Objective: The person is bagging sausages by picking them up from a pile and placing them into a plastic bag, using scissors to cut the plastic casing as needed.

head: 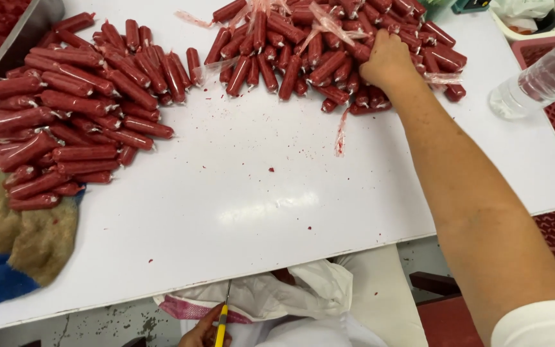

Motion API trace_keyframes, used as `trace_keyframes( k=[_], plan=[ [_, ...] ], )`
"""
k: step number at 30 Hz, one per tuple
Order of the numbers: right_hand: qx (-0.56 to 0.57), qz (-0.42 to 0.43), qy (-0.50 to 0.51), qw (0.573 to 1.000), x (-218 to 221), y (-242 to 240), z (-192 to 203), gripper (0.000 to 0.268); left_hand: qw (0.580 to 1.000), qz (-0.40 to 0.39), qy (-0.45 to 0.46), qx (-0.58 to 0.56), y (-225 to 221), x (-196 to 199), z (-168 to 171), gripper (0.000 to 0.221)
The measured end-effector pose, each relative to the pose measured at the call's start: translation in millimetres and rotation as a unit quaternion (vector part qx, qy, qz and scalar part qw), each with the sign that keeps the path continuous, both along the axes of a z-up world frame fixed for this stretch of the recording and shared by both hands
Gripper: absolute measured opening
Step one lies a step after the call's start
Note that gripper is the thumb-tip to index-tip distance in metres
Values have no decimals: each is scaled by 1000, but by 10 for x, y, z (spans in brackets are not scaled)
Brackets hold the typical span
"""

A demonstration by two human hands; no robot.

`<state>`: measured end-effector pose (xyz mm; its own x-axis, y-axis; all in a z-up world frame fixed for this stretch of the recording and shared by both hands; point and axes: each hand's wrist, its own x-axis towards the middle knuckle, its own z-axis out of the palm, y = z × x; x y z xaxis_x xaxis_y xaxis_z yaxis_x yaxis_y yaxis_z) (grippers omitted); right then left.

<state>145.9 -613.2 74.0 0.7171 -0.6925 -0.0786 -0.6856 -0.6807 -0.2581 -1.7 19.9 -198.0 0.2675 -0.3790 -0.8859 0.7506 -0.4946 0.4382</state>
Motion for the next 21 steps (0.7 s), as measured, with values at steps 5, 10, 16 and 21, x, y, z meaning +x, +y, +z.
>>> trace_keyframes(
  k=[5, 10, 16, 21],
  plan=[
    [-6, 28, 164, 986, -316, 246, 476, 52, 998, 17, -30, 60, -198, -9, 495, 91],
    [357, -64, -246, 899, -1102, -236, 567, 51, 997, -23, 12, 76, -274, 74, 646, 95],
    [342, -145, -489, 789, -841, -683, 289, 57, 983, 59, 117, 125, -227, 84, -315, 60],
    [-20, -26, -229, 973, -456, -448, 291, 82, 956, 131, 195, 177, -306, 252, -383, 72]
  ],
)
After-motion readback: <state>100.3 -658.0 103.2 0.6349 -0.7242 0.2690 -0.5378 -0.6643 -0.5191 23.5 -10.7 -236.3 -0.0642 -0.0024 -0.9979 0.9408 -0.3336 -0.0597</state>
